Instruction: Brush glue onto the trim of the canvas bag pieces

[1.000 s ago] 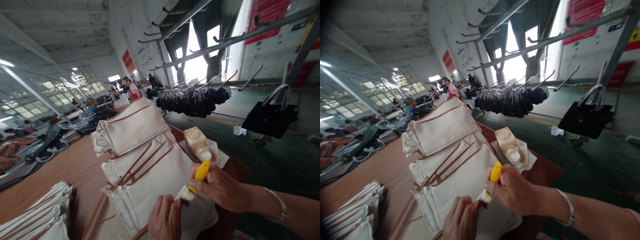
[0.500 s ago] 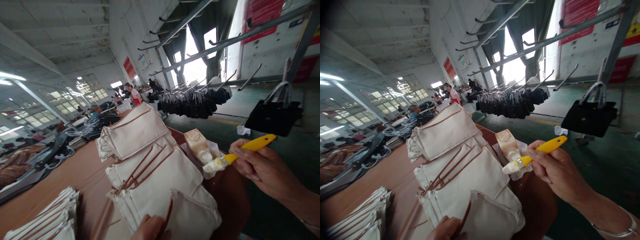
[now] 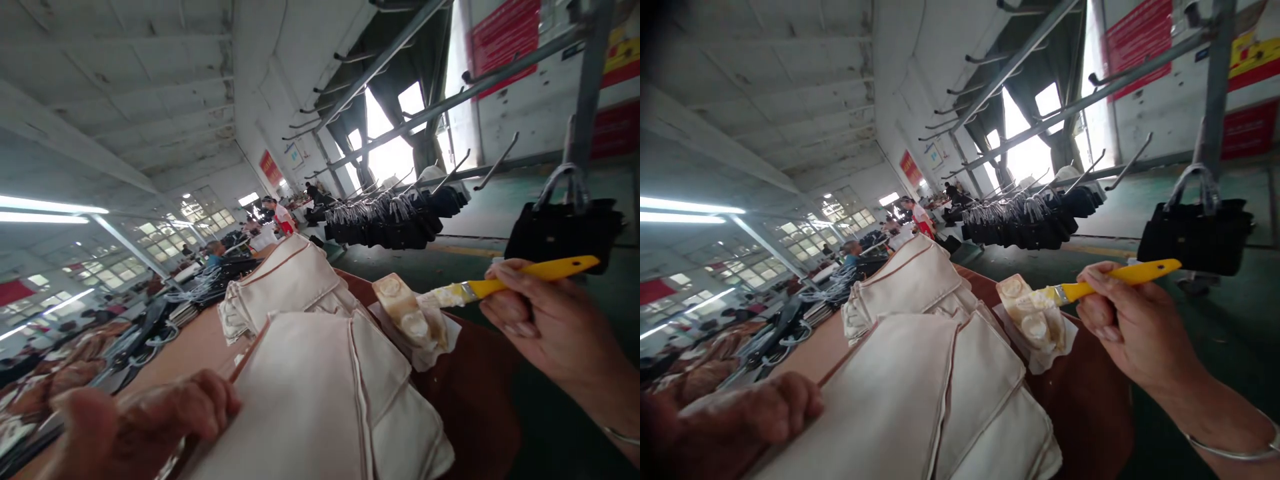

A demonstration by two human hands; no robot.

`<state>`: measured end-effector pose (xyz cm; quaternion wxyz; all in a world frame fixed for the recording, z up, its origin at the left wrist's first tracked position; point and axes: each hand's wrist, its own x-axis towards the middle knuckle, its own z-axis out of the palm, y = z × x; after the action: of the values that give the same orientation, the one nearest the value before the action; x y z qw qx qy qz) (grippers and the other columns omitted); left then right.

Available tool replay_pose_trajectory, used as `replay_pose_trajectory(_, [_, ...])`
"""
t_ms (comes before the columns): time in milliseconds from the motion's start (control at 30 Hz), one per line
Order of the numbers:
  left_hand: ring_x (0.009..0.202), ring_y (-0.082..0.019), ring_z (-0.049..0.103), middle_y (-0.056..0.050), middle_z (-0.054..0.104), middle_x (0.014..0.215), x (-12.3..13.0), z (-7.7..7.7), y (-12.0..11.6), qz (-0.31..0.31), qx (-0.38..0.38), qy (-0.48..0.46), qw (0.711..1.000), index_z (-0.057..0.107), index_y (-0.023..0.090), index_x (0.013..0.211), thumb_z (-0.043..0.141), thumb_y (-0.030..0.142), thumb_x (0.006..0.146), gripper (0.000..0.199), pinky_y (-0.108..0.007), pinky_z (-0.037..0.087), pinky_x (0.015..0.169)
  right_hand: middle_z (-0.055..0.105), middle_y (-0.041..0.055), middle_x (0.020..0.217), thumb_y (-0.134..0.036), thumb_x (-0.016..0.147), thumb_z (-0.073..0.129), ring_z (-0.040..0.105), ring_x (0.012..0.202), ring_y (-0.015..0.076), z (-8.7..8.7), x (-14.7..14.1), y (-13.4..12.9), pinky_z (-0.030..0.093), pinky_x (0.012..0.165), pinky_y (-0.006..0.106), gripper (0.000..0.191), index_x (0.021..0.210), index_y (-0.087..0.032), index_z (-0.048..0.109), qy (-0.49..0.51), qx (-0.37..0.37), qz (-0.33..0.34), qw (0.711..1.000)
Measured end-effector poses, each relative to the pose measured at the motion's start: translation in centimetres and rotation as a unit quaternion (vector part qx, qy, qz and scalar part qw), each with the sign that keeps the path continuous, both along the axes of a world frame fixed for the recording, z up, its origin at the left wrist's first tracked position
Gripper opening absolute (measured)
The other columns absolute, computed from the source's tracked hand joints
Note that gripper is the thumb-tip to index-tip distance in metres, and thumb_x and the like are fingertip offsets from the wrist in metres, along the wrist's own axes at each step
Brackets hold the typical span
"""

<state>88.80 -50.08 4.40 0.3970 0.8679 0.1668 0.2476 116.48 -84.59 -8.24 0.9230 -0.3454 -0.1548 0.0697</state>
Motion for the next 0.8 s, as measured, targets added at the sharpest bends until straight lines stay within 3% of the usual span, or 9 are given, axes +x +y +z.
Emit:
replay_pose_trajectory(100, [0.066, -0.020, 0.057, -0.006, 0.063, 0.060, 0.6, -2.9, 0.2, -0.075, -0.056, 0.149, 0.984, 0.068, 0.021, 0.050, 0.025, 0.086, 0.078, 0.083, -0.033, 0.049, 0.071, 0.035, -0.0051, 0.044, -0.023, 0.091, 0.062, 0.028, 0.035, 0.0064, -0.5, -0.1, 0.2, 0.025, 0.038, 0.022, 0.013, 0.079, -0.018, 0.063, 0.007, -0.015, 0.011, 1.000])
replay_pose_trajectory(200, [0.070, -0.018, 0.055, -0.003, 0.062, 0.069, 1.0, -7.7, 0.7, -0.043, -0.025, 0.285, 0.957, 0.069, 0.018, 0.062, 0.030, 0.076, 0.086, 0.074, -0.029, 0.044, 0.073, 0.035, -0.0040, 0.044, -0.028, 0.090, 0.064, 0.027, 0.036, 0.0075, -1.5, -0.6, 1.2, 0.025, 0.038, 0.024, 0.019, 0.073, -0.018, 0.060, 0.024, -0.039, 0.045, 0.998])
replay_pose_trajectory(300, [0.061, -0.014, 0.046, 0.002, 0.050, 0.060, 1.7, -13.0, 1.6, 0.002, 0.026, 0.303, 0.953, 0.057, 0.018, 0.062, 0.040, 0.071, 0.087, 0.061, -0.026, 0.036, 0.062, 0.035, -0.0039, 0.046, -0.032, 0.088, 0.068, 0.026, 0.039, 0.0078, -3.0, -1.2, 2.9, 0.022, 0.039, 0.024, 0.022, 0.073, -0.019, 0.059, 0.063, -0.068, 0.090, 0.992])
replay_pose_trajectory(400, [0.060, -0.014, 0.044, 0.004, 0.046, 0.063, 2.7, -16.8, 2.6, 0.071, 0.097, 0.240, 0.963, 0.048, 0.021, 0.067, 0.048, 0.061, 0.087, 0.045, -0.026, 0.033, 0.058, 0.035, -0.0048, 0.045, -0.035, 0.086, 0.072, 0.025, 0.039, 0.0079, -4.7, -1.7, 4.9, 0.020, 0.041, 0.024, 0.020, 0.078, -0.020, 0.060, 0.099, -0.089, 0.114, 0.985])
replay_pose_trajectory(500, [0.075, -0.019, 0.055, -0.001, 0.059, 0.080, 4.3, -18.1, 3.1, 0.133, 0.183, 0.186, 0.956, 0.055, 0.020, 0.081, 0.054, 0.045, 0.087, 0.026, -0.030, 0.040, 0.071, 0.036, -0.0059, 0.043, -0.037, 0.087, 0.071, 0.025, 0.038, 0.0080, -6.0, -2.1, 6.9, 0.019, 0.041, 0.025, 0.020, 0.083, -0.021, 0.061, 0.098, -0.109, 0.127, 0.981])
replay_pose_trajectory(600, [0.097, -0.025, 0.059, -0.009, 0.065, 0.102, 6.1, -17.9, 3.0, 0.152, 0.185, 0.179, 0.954, 0.063, 0.019, 0.103, 0.053, 0.038, 0.088, 0.027, -0.038, 0.042, 0.086, 0.037, -0.0068, 0.043, -0.039, 0.090, 0.067, 0.025, 0.037, 0.0076, -6.3, -2.7, 9.2, 0.019, 0.041, 0.024, 0.022, 0.083, -0.020, 0.059, 0.070, -0.129, 0.154, 0.977])
replay_pose_trajectory(700, [0.101, -0.027, 0.059, -0.010, 0.066, 0.101, 7.8, -17.6, 3.1, 0.139, 0.161, 0.187, 0.959, 0.069, 0.020, 0.104, 0.050, 0.038, 0.090, 0.030, -0.039, 0.041, 0.090, 0.036, -0.0077, 0.042, -0.041, 0.091, 0.064, 0.025, 0.037, 0.0067, -5.9, -3.2, 11.9, 0.016, 0.039, 0.023, 0.027, 0.082, -0.018, 0.056, 0.037, -0.156, 0.165, 0.973])
replay_pose_trajectory(800, [0.089, -0.025, 0.061, -0.009, 0.066, 0.090, 9.0, -17.7, 3.3, 0.134, 0.134, 0.187, 0.964, 0.074, 0.019, 0.095, 0.054, 0.038, 0.087, 0.029, -0.037, 0.043, 0.083, 0.037, -0.0090, 0.041, -0.043, 0.090, 0.065, 0.024, 0.035, 0.0055, -5.5, -3.3, 14.8, 0.012, 0.037, 0.021, 0.028, 0.084, -0.017, 0.055, 0.017, -0.166, 0.168, 0.972])
